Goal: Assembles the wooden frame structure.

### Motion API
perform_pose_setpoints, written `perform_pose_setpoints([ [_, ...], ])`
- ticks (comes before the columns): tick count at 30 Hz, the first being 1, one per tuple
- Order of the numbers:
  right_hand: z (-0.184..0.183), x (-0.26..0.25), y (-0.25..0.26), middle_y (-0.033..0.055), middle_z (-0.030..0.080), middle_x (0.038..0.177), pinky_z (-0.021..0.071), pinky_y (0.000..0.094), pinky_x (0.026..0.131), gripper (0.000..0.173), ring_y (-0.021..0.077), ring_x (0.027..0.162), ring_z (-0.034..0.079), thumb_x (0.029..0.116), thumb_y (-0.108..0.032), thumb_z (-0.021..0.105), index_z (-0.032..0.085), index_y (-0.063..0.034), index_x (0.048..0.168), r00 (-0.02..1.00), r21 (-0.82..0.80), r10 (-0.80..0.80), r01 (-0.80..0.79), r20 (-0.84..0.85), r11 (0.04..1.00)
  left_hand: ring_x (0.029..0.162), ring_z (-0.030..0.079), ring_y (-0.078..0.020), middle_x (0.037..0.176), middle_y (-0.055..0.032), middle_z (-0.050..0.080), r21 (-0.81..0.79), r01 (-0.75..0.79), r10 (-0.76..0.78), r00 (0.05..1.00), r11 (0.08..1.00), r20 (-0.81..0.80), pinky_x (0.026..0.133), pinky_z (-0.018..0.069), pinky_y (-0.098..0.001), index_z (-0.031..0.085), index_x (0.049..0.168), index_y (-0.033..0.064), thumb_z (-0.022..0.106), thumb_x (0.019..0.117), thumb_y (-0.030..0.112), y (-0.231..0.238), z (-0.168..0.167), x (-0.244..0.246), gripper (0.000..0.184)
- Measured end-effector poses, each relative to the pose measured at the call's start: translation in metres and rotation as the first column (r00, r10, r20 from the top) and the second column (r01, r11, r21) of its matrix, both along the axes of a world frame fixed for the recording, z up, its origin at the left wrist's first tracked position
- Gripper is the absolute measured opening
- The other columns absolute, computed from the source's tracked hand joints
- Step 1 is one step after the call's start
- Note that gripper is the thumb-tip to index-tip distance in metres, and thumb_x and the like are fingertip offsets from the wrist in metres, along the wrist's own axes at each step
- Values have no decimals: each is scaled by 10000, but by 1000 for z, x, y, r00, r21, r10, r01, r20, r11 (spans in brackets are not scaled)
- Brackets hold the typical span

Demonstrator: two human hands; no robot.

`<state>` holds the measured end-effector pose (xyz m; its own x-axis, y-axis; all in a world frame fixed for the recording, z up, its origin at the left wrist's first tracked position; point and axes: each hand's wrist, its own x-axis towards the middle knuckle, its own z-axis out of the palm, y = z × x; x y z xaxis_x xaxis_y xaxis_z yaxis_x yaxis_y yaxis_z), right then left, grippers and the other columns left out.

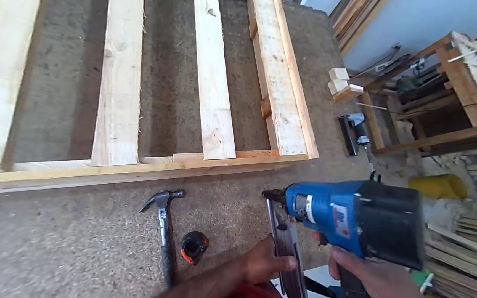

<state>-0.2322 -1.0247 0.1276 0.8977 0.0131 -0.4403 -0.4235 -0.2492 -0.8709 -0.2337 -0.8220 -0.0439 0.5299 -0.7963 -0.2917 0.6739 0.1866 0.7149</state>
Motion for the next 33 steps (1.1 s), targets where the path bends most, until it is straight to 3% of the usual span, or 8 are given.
perform_pose_setpoints([
  [8, -61, 9, -22, 151, 742, 961, 639, 392, 654, 248, 259, 701, 727, 1052, -219, 598, 633, 1, 1161, 899, -211, -264, 199, -351, 957, 1066, 720, -244, 1196, -158, 698, 163, 76, -42, 979, 984, -201, 952, 611, -441, 392, 1437, -22, 744, 934, 285, -3, -27, -56, 686],
  [11, -70, 6, -27, 137, 723, 834, 628, 387, 624, 248, 237, 643, 709, 1000, -209, 676, 636, 3, 1121, 909, -290, -240, 141, -340, 947, 1057, 713, -241, 1192, -134, 703, 385, 372, -375, 924, 845, -69, 924, 604, -468, 507, 1393, 28, 736, 920, 459, -3, -17, -45, 680],
  [17, -36, -20, -19, 153, 677, 1034, 584, 552, 784, 281, 333, 910, 693, 980, -256, 666, 641, -59, 1178, 862, -699, 337, -504, -377, 507, 1095, 699, -387, 1284, -221, 666, 123, 131, -78, 928, 984, -365, 876, 600, -564, 446, 1452, 12, 110, 954, 806, 2, 25, -2, 996],
  [20, -47, -42, -11, 246, 651, 1221, 587, 575, 830, 339, 422, 1021, 691, 1041, -94, 494, 560, 17, 1356, 785, -813, 543, -507, -298, 287, 1131, 677, -423, 1301, -245, 652, 77, -63, 96, 826, 995, -555, 893, 591, -603, 490, 1447, 82, 343, 806, 947, 9, 23, 5, 1086],
  [24, -82, -73, -3, 220, 636, 1263, 547, 525, 899, 362, 382, 1070, 654, 1014, -51, 520, 572, 10, 1367, 651, -902, 723, -423, -233, 90, 1011, 716, -316, 1105, -190, 720, 82, -153, 169, 741, 985, -650, 875, 600, -538, 656, 1230, 95, 673, 844, 647, 5, -10, -38, 674],
  [27, -104, -137, -14, 83, 641, 1350, 521, 497, 1009, 256, 278, 1180, 631, 1006, -115, 557, 684, -122, 1228, 716, -922, 656, -41, 241, 384, 982, 735, -294, 1059, -169, 743, -50, -285, 184, 733, 957, -655, 865, 612, -512, 730, 1134, 110, 838, 730, 510, 2, -35, -75, 579],
  [30, -126, -227, -13, 60, 733, 986, 575, 411, 887, 303, 206, 988, 695, 955, -385, 687, 735, -86, 968, 914, -614, 38, 241, 405, 752, 1018, 733, -282, 1083, -142, 753, -180, -288, 117, 772, 941, -624, 906, 597, -507, 751, 1136, 140, 805, 785, 500, -4, -45, -91, 506],
  [33, -158, -220, -24, 137, 680, 1252, 590, 443, 951, 948, 230, 1141, 675, 835, -653, 711, 493, 62, 1417, 873, -10, -488, 488, 26, 873, 1050, 723, -280, 1117, -132, 749, -207, -244, 81, 809, 947, -582, 933, 587, -503, 733, 1173, 159, 791, 797, 540, -5, -48, -96, 538],
])
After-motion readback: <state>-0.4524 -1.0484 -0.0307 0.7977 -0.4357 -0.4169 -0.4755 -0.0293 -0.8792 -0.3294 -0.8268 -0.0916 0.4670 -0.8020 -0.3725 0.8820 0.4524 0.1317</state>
